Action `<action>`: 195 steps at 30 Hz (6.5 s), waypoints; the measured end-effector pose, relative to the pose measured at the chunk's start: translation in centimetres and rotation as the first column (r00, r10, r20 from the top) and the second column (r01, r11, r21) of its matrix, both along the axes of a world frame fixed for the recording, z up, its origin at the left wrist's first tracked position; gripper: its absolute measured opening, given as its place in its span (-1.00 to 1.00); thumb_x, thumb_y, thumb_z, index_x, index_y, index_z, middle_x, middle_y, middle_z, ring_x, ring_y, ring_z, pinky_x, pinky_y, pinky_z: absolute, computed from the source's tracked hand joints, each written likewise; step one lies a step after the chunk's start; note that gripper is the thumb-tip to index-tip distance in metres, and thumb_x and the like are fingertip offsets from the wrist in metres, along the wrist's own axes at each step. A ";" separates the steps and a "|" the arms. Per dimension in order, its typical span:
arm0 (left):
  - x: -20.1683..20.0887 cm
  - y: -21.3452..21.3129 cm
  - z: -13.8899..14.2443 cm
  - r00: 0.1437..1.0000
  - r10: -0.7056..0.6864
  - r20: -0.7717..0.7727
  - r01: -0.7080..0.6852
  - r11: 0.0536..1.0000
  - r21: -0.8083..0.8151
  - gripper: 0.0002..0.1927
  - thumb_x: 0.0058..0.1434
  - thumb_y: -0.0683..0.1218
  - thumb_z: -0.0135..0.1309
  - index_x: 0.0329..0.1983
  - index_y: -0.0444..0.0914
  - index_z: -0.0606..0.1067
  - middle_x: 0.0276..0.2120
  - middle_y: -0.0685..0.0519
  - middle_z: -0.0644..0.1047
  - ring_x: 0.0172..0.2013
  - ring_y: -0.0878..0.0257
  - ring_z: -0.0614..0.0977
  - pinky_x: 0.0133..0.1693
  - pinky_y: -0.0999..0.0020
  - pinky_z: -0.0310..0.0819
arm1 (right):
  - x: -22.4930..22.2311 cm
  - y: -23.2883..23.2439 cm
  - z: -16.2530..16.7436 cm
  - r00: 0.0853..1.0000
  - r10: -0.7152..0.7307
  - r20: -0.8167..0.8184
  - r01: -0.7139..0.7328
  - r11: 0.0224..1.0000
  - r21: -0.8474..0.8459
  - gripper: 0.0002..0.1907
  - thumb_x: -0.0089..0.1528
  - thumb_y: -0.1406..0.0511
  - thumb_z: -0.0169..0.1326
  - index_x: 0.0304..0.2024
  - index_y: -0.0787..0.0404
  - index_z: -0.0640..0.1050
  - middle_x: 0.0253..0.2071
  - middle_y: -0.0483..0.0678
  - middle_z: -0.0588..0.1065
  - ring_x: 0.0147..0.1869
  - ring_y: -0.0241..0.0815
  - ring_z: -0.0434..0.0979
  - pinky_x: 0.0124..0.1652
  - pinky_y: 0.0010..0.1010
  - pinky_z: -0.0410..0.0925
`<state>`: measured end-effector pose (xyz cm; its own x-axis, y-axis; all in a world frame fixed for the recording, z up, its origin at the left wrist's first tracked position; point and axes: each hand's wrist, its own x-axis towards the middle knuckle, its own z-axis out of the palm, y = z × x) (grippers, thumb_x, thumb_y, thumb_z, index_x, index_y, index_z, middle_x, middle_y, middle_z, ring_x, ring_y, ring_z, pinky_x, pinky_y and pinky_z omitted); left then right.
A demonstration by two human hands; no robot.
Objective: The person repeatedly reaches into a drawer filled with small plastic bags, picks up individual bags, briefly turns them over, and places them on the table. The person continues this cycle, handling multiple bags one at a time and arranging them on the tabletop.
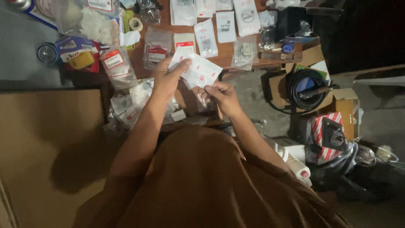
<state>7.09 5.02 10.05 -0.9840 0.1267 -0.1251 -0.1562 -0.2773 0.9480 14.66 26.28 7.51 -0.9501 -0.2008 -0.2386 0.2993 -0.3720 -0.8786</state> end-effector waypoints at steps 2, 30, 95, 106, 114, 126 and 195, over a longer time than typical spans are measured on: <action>-0.2 0.4 0.9 1.000 0.002 -0.010 -0.002 1.000 0.014 -0.82 0.30 -0.15 0.25 -0.07 -0.31 0.63 -0.23 0.13 0.64 -0.23 0.43 0.59 -0.14 0.47 0.49 | -0.1 0.6 0.5 0.999 -0.003 -0.035 0.004 1.000 0.005 -0.85 0.38 0.37 0.10 -0.14 0.34 0.64 -0.19 0.02 0.65 -0.21 -0.27 0.61 -0.20 -0.46 0.44; -2.7 0.8 4.9 0.981 -0.127 0.145 0.116 0.990 0.084 -0.69 0.42 0.00 0.01 0.07 -0.29 0.55 -0.22 0.11 0.62 -0.28 0.39 0.67 -0.30 0.46 0.62 | -7.3 4.0 0.9 0.972 0.192 -0.135 -0.184 0.980 0.073 -0.69 0.33 0.35 0.09 0.12 0.27 0.45 -0.19 -0.03 0.58 -0.22 -0.28 0.59 -0.26 -0.48 0.44; 8.0 7.0 9.1 0.976 0.195 -0.093 -0.181 0.973 0.144 -0.82 0.42 -0.20 0.09 -0.04 -0.43 0.60 -0.24 0.08 0.61 -0.22 0.39 0.60 -0.11 0.41 0.59 | -13.0 2.6 17.1 0.894 0.143 -0.424 -0.156 0.988 0.005 -0.89 0.32 0.52 0.18 -0.16 0.28 0.54 -0.19 -0.11 0.54 -0.15 -0.41 0.45 -0.14 -0.60 0.30; 3.5 5.3 8.0 0.946 0.105 -0.308 -0.111 0.994 -0.003 -0.75 0.34 -0.21 0.12 0.06 -0.37 0.53 -0.01 0.10 0.56 0.04 0.38 0.58 0.10 0.46 0.47 | -10.2 4.0 17.4 0.549 0.288 -0.785 -0.064 0.951 0.304 -0.85 0.31 0.48 0.22 -0.12 0.26 0.52 -0.11 -0.02 0.58 0.01 -0.25 0.60 0.14 -0.35 0.46; 2.4 6.7 6.0 0.975 0.147 -0.165 -0.176 0.969 -0.174 -0.79 0.39 -0.16 0.20 0.01 -0.37 0.62 -0.21 0.10 0.60 -0.21 0.43 0.51 -0.15 0.51 0.39 | -11.1 4.8 15.5 0.884 0.252 -0.394 -0.041 0.881 0.471 -0.84 0.27 0.39 0.22 -0.10 0.23 0.56 -0.17 -0.16 0.58 -0.07 -0.37 0.52 -0.03 -0.51 0.40; 3.4 3.8 -6.6 0.961 0.194 0.197 -0.171 0.977 -0.125 -0.66 0.33 -0.03 0.14 0.09 -0.30 0.54 -0.18 0.12 0.62 -0.25 0.37 0.62 -0.34 0.53 0.42 | -25.6 10.8 -1.2 0.980 -0.046 -0.195 0.123 0.907 0.403 -0.90 0.21 0.43 0.19 -0.24 0.16 0.58 -0.30 -0.24 0.57 -0.26 -0.42 0.53 -0.31 -0.58 0.38; 14.4 -3.2 -17.6 0.971 -0.171 -0.166 -0.025 0.620 -0.784 -0.90 0.21 -0.19 0.05 -0.23 -0.28 0.52 -0.30 -0.20 0.55 -0.25 -0.21 0.58 -0.23 -0.06 0.46 | 5.7 -4.4 -14.2 0.965 0.141 0.220 -0.245 0.779 0.577 -0.34 0.25 0.27 0.16 0.37 0.28 0.31 0.22 0.11 0.47 0.12 -0.07 0.59 0.02 -0.25 0.50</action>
